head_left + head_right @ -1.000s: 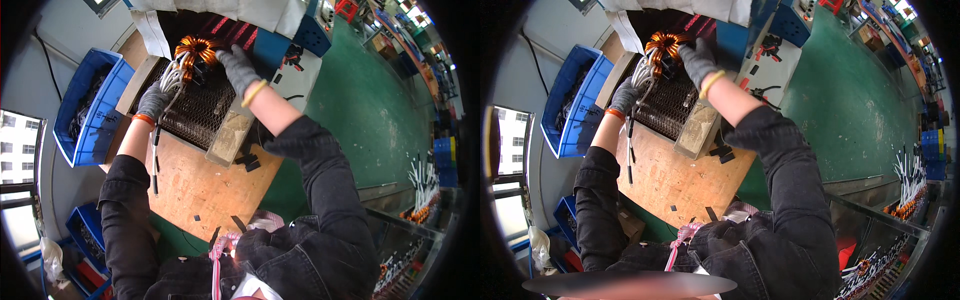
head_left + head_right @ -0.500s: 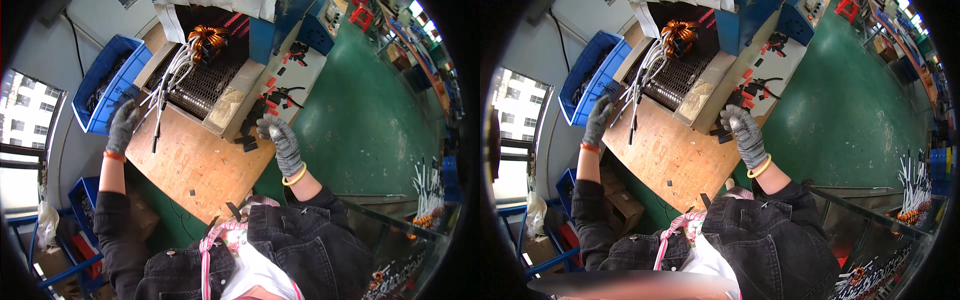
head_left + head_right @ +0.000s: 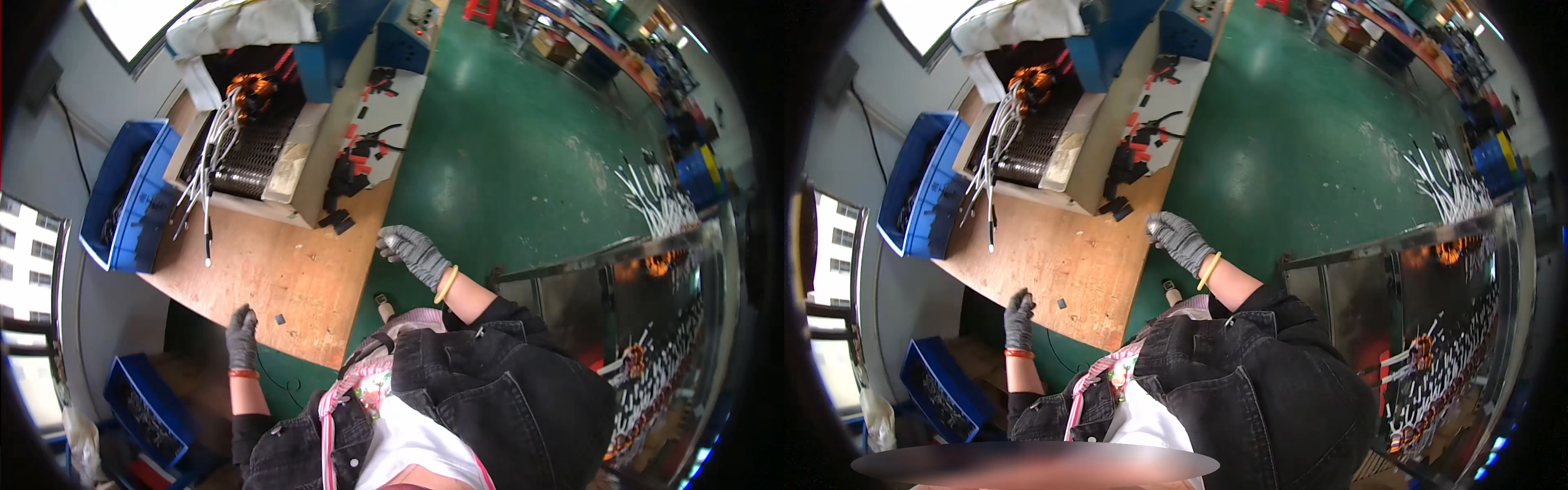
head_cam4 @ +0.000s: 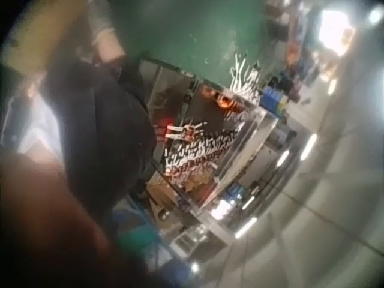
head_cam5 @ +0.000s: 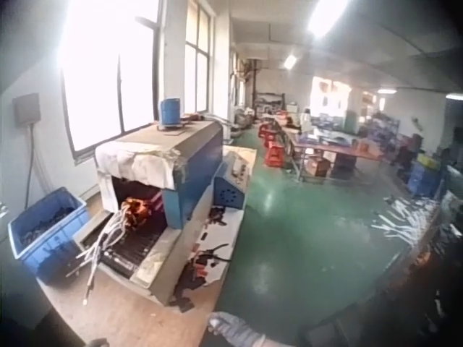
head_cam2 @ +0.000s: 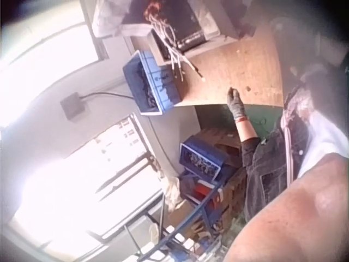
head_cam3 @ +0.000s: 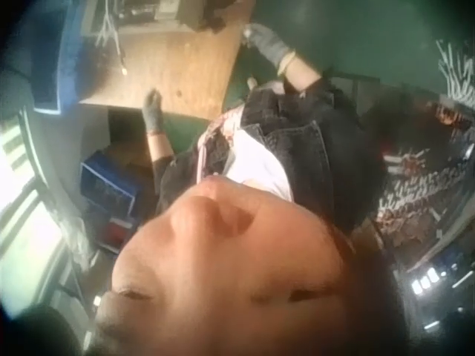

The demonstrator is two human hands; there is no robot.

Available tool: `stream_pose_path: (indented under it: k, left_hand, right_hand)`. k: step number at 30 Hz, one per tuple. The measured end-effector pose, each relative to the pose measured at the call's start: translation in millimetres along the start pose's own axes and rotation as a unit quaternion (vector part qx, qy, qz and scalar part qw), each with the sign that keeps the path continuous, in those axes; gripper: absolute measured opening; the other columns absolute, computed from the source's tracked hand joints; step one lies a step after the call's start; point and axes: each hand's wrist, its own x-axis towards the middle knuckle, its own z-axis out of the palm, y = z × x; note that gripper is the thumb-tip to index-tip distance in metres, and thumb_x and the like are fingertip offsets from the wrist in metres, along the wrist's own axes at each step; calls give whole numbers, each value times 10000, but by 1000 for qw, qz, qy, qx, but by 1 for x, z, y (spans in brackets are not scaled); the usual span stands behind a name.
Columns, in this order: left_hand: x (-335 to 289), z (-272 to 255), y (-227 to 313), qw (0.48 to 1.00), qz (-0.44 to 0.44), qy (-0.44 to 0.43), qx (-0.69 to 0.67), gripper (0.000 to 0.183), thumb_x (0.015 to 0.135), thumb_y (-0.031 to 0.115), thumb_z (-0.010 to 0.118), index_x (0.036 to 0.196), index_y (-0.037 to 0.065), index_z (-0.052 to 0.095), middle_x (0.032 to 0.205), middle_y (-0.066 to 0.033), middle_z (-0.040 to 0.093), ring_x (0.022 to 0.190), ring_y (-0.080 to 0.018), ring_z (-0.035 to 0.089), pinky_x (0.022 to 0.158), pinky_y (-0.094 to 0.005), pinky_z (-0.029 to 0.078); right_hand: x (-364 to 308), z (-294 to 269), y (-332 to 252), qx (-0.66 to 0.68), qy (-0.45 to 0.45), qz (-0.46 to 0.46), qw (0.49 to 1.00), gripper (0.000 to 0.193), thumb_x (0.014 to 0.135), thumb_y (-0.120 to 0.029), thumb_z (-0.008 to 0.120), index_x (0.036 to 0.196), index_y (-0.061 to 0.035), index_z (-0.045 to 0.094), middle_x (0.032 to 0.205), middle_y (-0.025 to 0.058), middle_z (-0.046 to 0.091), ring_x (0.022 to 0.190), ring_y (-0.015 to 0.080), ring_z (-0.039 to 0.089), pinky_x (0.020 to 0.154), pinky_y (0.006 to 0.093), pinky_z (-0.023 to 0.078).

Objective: The person gathers wire coils by hand and places them onto a conveyor belt machine for processing.

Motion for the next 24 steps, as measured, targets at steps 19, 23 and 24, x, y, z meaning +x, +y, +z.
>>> stream_pose_path:
  k: [19, 23, 24]
  left_hand:
    - [22, 374, 84, 933, 1, -348, 92, 312, 836, 172, 589, 1114, 34, 553, 954, -85, 618, 827, -129, 571, 738, -256, 462]
    - [35, 431, 116, 906, 36, -375, 194, 321, 838, 187, 587, 1117, 32, 550, 1008, -101, 618, 917, -165, 569, 802, -281, 451]
    - [40, 442, 126, 903, 42, -378, 200, 325, 838, 196, 586, 1116, 31, 550, 1016, -109, 618, 928, -176, 572, 811, -288, 448]
  right_hand:
    - [58, -307, 4, -380, 115, 100, 912, 357, 809, -399, 537, 946, -74, 597, 939, 132, 616, 914, 286, 573, 813, 356, 434]
    - [88, -361, 0, -360, 127, 109, 918, 372, 806, -410, 538, 947, -70, 595, 953, 134, 616, 913, 290, 573, 813, 360, 434]
    - [98, -371, -2, -347, 123, 113, 923, 383, 807, -417, 534, 955, -68, 592, 957, 135, 615, 915, 292, 571, 812, 361, 433]
